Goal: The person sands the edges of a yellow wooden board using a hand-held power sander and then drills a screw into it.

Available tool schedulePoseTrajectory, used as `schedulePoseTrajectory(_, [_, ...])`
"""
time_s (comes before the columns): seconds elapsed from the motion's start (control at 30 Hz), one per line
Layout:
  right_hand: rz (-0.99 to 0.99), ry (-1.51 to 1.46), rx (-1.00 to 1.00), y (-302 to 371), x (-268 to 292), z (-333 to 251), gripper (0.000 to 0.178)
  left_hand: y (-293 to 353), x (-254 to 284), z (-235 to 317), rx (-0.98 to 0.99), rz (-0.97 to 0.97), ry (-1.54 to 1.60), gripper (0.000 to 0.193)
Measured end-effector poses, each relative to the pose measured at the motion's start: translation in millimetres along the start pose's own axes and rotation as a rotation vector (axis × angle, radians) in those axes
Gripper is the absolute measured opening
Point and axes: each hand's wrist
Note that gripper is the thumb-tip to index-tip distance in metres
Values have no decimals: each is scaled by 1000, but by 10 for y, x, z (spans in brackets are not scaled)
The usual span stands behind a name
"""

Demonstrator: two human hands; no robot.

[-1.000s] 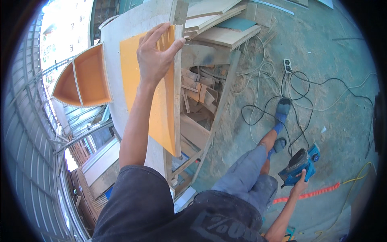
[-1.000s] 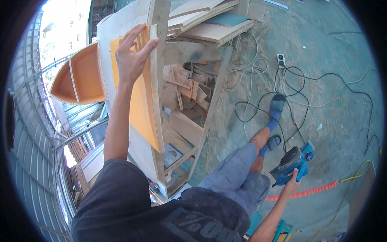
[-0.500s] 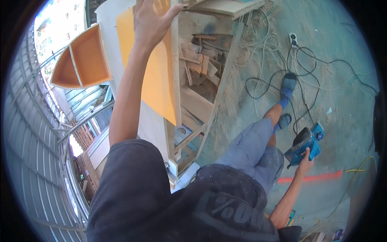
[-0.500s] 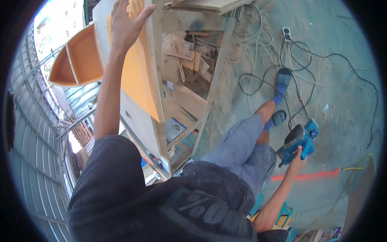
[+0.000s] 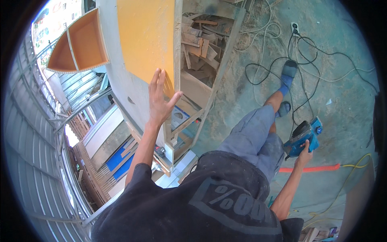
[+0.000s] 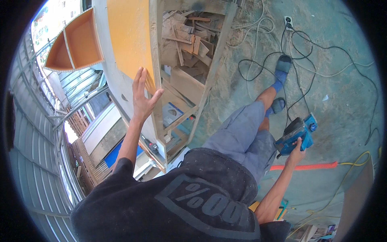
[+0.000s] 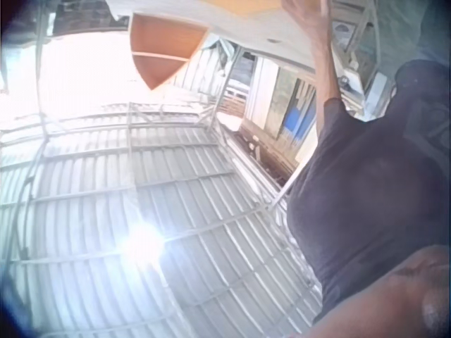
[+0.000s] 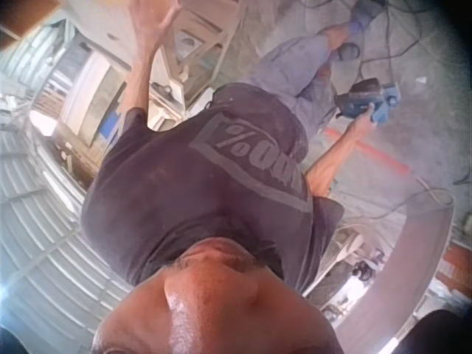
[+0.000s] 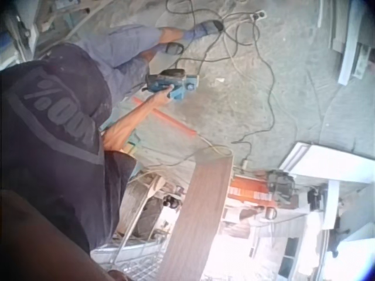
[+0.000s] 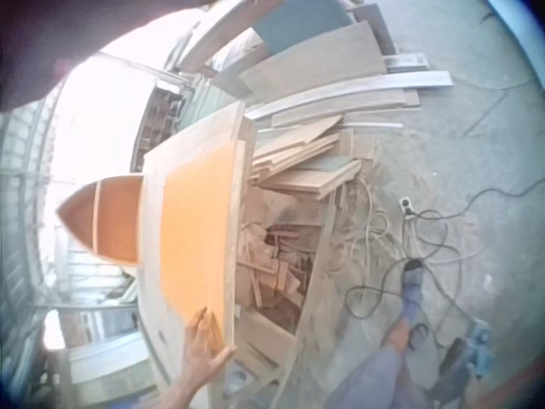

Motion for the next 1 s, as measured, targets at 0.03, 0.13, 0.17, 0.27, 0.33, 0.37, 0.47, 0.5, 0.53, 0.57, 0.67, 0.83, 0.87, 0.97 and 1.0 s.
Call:
schedulePoseTrajectory(0.03, [-4,1,4,11,3,-10,25,76,-11,3,22,7,6,93])
schedulePoseTrajectory(0.13, [-7,16,16,45,7,-35,26,190,-25,-16,40,16,25,92])
schedulePoseTrajectory(0.17, [-3,32,22,51,7,-44,26,203,-21,-17,37,17,30,92])
schedulePoseTrajectory(0.27, [-26,38,56,49,21,-67,27,217,-3,-11,24,26,35,91])
schedulePoseTrajectory(0.33, [-22,35,74,50,24,-75,28,200,-7,-9,25,35,37,91])
schedulePoseTrajectory(0.37, [-3,38,79,54,26,-79,29,167,-13,-3,22,36,37,91])
schedulePoseTrajectory(0.47, [41,54,74,109,-11,-182,31,68,1,-13,20,59,-20,89])
schedulePoseTrajectory(0.5, [53,64,68,150,-46,-218,32,10,19,-45,-1,78,-36,88])
schedulePoseTrajectory(0.53, [41,28,65,162,-43,-227,33,-131,60,-58,-23,98,-48,88])
schedulePoseTrajectory(0.57, [33,-8,63,144,-29,-225,33,-297,72,-77,-47,119,-56,87])
schedulePoseTrajectory(0.67, [24,-62,45,152,-74,-222,34,-789,138,-135,-151,189,-74,87])
schedulePoseTrajectory(0.83, [56,-27,46,123,-107,-239,36,-1230,216,-111,-215,214,-27,80])
schedulePoseTrajectory(0.87, [75,-1,52,109,-97,-245,37,-1229,189,-121,-229,213,-55,79])
schedulePoseTrajectory(0.97, [106,31,71,178,-114,-285,38,-1224,185,-120,-220,208,-53,77])
schedulePoseTrajectory(1.0, [112,35,78,211,-130,-311,39,-1219,191,-120,-207,206,-38,77])
Point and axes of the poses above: each hand's wrist, its own y-axis away from the middle knuckle, its own x-axis out of the back of the hand, z = x × y, and after that the axes turned 15 degrees about -x, right-handed
